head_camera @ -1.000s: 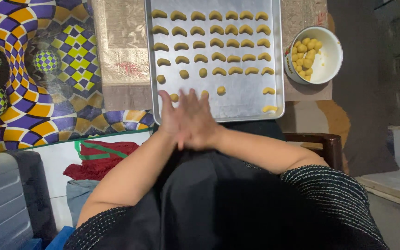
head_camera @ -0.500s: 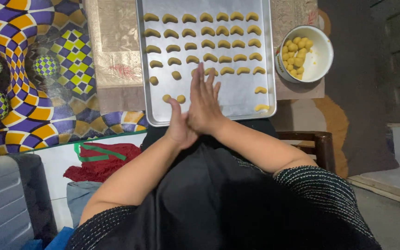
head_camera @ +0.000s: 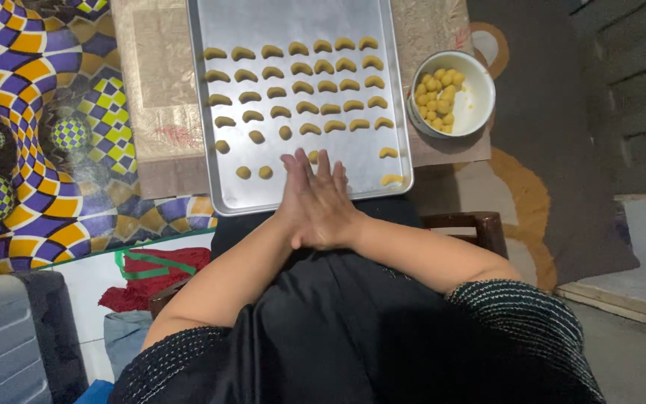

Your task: Shape dough balls into crescents and arrange them on a baking tray

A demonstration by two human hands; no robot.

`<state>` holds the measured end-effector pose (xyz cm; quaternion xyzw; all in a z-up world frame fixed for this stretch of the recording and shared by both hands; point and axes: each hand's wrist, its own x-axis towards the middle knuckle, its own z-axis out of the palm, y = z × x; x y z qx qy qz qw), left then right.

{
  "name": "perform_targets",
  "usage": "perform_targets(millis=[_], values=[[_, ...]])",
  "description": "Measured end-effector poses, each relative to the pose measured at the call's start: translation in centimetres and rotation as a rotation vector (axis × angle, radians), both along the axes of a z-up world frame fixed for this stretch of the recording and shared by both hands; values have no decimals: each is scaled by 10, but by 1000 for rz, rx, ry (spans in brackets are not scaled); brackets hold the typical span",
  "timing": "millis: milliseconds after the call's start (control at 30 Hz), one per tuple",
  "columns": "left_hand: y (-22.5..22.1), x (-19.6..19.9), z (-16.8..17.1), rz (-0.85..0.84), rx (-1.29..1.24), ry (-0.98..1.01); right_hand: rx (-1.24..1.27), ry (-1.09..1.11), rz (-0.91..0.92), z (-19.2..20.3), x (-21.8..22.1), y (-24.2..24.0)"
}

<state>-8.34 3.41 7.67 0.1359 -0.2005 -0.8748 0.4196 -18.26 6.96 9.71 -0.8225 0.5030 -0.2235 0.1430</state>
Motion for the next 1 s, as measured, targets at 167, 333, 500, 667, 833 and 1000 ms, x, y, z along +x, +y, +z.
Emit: perform_targets(millis=[167, 333, 500, 667, 833, 1000], values=[[7, -18, 39, -226, 614, -249, 378, 8, -370, -25, -53, -22], [8, -38, 25, -186, 601, -294, 97, -63, -140, -9, -39, 10], [0, -35, 33, -200, 556, -36, 433, 75, -271, 14, -53, -15], [-4, -47, 91, -186, 238, -459, 80, -55, -178, 3, -47, -9], [-9, -42, 49, -222, 534, -251, 197, -39, -194, -19, -70, -13], [0, -52, 61, -246, 459, -309, 166, -126, -358, -2, -70, -19]])
